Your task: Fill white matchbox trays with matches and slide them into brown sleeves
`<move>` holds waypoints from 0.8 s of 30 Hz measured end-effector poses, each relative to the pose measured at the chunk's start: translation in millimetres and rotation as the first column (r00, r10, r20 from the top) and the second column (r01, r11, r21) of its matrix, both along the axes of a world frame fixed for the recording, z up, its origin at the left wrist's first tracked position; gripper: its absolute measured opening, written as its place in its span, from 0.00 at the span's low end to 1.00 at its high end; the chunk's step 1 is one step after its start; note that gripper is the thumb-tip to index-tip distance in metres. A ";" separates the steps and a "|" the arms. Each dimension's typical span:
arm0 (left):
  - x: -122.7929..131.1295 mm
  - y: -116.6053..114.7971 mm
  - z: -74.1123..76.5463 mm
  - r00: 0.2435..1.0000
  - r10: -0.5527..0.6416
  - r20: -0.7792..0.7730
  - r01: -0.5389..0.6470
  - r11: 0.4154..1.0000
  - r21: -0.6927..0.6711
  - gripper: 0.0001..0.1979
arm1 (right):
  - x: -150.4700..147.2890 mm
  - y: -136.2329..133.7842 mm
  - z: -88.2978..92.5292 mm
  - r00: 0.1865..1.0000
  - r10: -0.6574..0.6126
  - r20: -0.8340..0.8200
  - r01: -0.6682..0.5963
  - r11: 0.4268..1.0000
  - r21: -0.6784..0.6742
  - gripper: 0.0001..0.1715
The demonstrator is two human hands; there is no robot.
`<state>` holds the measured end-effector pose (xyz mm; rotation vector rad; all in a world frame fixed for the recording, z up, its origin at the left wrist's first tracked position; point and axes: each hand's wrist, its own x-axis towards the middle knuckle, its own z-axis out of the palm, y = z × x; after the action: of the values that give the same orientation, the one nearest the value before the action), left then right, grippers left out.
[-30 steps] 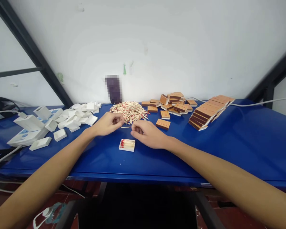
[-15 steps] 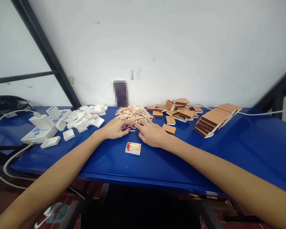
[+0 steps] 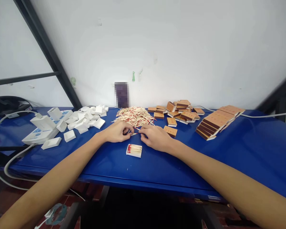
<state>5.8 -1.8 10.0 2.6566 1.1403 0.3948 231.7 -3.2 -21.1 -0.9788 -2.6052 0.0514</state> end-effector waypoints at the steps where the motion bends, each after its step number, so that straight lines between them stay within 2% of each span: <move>1: 0.4 -0.2 -0.1 1.000 -0.015 0.008 0.015 1.000 -0.005 0.10 | 1.0 0.2 -0.5 0.999 0.011 -0.033 -0.012 1.000 -0.006 0.17; 8: 1.5 1.1 -5.5 0.993 -0.085 0.077 0.087 0.996 -0.026 0.14 | 0.7 1.3 -2.2 0.974 0.070 -0.216 -0.083 0.995 -0.050 0.15; 16: 1.8 2.9 -7.7 0.985 -0.123 0.125 0.134 0.987 -0.088 0.12 | -0.9 5.1 -2.6 0.953 -0.010 -0.303 -0.033 0.990 -0.138 0.14; 22: 2.4 -1.7 -0.2 0.985 -0.144 0.092 0.155 0.980 -0.124 0.11 | -0.4 5.4 -0.6 0.938 -0.088 -0.334 0.017 0.978 -0.210 0.07; 24: 0.5 -2.5 3.6 0.986 -0.155 0.060 0.161 0.979 -0.125 0.09 | 0.5 4.2 2.8 0.924 -0.115 -0.364 0.031 0.973 -0.227 0.08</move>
<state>6.3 -4.4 13.6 2.5854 0.9003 0.3437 232.2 1.0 -18.3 -1.0230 -2.2399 0.4680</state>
